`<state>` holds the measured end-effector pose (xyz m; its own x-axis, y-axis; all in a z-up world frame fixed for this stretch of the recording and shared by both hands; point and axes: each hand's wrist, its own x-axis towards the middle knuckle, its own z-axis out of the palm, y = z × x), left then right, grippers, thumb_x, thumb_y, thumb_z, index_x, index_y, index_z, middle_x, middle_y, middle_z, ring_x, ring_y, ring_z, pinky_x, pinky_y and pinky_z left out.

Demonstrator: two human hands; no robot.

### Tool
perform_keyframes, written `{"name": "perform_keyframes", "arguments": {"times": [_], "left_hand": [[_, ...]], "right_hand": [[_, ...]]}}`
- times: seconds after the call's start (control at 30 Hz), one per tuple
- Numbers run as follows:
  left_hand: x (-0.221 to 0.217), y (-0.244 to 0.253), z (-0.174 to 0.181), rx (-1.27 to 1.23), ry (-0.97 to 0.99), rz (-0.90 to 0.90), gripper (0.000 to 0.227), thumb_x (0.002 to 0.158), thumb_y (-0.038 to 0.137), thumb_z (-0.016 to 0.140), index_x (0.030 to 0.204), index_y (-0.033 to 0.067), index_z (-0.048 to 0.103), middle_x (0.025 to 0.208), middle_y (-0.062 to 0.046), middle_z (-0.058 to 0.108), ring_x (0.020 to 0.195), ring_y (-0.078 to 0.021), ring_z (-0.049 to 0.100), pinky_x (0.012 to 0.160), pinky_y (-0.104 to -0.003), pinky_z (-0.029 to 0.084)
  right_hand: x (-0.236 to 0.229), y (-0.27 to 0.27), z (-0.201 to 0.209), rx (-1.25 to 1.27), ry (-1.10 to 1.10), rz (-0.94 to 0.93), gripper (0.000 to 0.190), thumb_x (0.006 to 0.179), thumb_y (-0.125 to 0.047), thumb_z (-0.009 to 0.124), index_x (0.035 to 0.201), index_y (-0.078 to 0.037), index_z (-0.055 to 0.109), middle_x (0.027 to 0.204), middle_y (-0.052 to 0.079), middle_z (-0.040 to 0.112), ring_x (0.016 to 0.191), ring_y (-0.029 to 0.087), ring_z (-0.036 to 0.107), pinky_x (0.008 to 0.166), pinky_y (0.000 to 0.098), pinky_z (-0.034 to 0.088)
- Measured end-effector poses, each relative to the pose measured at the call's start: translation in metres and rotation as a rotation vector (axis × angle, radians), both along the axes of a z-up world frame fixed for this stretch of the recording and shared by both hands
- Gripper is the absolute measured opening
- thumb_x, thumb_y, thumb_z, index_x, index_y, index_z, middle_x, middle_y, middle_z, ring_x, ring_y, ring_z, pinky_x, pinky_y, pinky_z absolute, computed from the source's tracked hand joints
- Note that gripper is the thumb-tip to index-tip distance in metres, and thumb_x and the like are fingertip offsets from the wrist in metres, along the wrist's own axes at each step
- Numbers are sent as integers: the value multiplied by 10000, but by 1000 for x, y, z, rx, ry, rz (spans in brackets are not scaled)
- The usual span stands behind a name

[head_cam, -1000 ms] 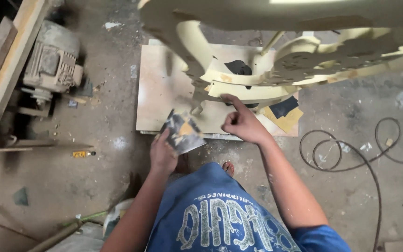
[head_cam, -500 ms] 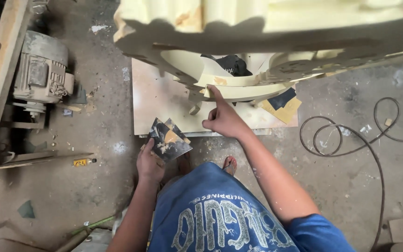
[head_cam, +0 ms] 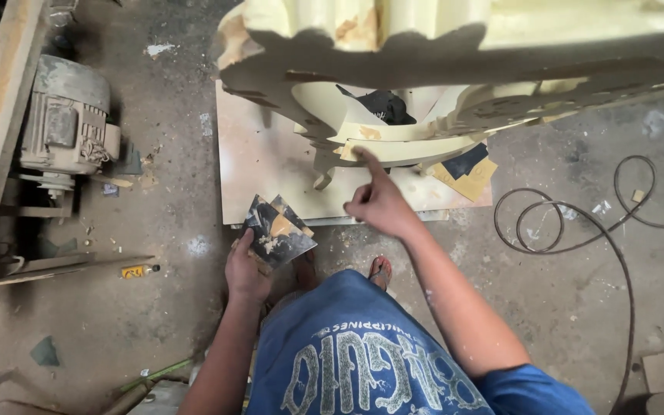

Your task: Sanding an ornate wooden chair frame by hand using sandpaper to prepare it for finishing.

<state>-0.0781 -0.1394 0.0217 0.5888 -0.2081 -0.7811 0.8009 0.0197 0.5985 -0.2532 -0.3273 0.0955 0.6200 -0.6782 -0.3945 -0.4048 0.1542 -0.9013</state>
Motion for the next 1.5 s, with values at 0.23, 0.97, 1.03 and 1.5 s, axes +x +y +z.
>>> {"name": "perform_keyframes", "arguments": {"times": [0.23,0.97,1.03,1.5], "left_hand": [[-1,-7,34,54,29,-26,836,926,258,748,1581,42,276,1514,-260,486,1282,-436,597,990,-588,559],[18,2,32,34,25,-37,898,983,226,675,1640,60,86,1715,-183,10,1553,-419,138,1252,-577,272],[19,8,22,36,27,-34,900,986,233,679,1639,67,83,1715,-183,23,1549,-425,151,1243,-590,287],[22,4,28,-9,26,-8,943,973,216,691,1631,46,38,1706,-212,-31,1527,-491,131,1199,-687,291]], "right_hand": [[16,-14,-5,-9,83,10,980,737,-69,671,1619,-84,244,641,44,681,611,192,702,637,292,541],[16,26,1,8,29,-31,1103,762,23,668,1666,-59,41,683,105,673,646,254,669,658,323,524],[13,17,-1,28,2,-75,1123,756,46,680,1665,-51,26,673,119,679,624,263,660,644,320,518],[32,13,-24,8,45,-45,1128,746,-36,691,1628,46,-8,644,95,676,597,227,665,619,315,511]]}}
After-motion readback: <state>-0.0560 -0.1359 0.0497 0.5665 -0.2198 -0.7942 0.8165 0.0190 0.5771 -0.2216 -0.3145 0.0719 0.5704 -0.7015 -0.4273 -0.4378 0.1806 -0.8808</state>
